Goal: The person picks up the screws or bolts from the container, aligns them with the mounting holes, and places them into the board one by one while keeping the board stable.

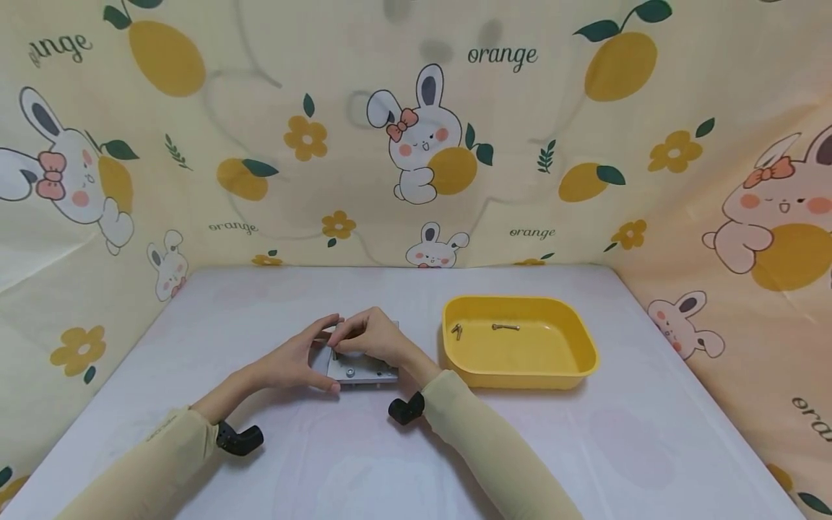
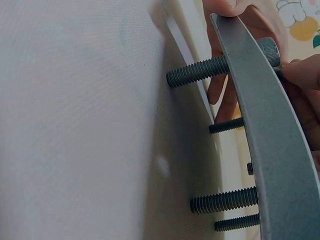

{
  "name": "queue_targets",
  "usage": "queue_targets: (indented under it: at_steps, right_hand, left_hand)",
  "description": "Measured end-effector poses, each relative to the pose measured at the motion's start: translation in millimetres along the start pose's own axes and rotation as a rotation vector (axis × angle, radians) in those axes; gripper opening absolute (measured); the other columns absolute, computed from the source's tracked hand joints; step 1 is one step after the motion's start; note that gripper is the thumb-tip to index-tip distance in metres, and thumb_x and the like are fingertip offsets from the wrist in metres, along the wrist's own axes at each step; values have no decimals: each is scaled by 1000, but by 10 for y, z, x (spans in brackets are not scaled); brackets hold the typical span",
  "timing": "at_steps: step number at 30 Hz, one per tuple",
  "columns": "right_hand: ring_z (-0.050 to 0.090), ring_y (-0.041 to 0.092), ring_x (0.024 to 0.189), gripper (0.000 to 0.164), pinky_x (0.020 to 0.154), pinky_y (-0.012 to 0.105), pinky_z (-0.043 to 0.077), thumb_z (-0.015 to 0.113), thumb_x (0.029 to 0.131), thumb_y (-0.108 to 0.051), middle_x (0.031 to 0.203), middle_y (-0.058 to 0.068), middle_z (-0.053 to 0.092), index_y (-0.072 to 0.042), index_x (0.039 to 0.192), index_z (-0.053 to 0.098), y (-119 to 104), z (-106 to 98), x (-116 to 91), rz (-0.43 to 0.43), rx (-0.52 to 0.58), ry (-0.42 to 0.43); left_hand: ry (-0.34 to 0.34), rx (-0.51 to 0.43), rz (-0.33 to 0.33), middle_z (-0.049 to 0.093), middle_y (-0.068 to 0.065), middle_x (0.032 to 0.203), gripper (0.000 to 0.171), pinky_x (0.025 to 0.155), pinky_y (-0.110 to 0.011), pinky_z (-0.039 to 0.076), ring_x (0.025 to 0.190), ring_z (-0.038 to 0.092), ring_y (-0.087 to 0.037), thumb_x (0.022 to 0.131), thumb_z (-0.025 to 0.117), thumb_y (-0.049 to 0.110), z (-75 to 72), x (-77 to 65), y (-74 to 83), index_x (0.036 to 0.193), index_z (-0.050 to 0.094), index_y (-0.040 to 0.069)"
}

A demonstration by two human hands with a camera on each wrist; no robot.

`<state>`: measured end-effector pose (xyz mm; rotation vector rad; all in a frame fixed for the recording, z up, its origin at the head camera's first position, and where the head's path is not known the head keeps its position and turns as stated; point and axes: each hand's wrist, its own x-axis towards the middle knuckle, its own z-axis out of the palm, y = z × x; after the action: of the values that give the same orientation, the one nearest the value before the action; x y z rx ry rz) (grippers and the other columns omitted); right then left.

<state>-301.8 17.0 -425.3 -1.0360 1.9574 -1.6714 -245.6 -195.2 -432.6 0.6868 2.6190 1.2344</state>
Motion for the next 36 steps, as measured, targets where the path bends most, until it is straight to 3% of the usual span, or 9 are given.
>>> queue_targets:
  at_steps: [8, 18, 30, 36]
  right_hand:
    - [64, 22, 99, 9, 89, 31, 49, 74, 86, 0, 91, 9, 74, -2, 93, 78, 8, -14, 5, -6, 1, -1]
    - [66, 24, 97, 10, 87, 32, 51, 74, 83, 5, 89, 11, 74, 4, 93, 77, 23, -23, 5, -49, 38, -20]
    - [65, 22, 99, 10, 90, 33, 50, 76, 84, 1, 88, 9, 74, -3, 92, 79, 24, -20, -3, -42, -1, -16]
    - [65, 23, 98, 10, 91, 34, 50, 75, 84, 2, 89, 10, 74, 0, 93, 78, 1, -15, -18, -65, 12, -33]
  left_hand:
    - [4, 0, -3, 27, -5, 158, 119, 112, -55, 26, 137, 35, -30, 68, 92, 38, -5, -8, 12, 157, 17, 11]
    - [3, -18, 4, 26, -4, 158, 119, 111, -55, 27, 138, 34, -30, 68, 92, 35, 4, 6, 0, 157, 17, 11]
    - [15, -23, -5, 26, -3, 158, 117, 111, -56, 27, 139, 33, -31, 68, 92, 35, 12, -7, -3, 157, 18, 17]
    - [11, -26, -9, 26, -3, 158, 117, 111, -55, 27, 139, 33, -31, 68, 92, 35, 14, -10, 0, 157, 18, 17]
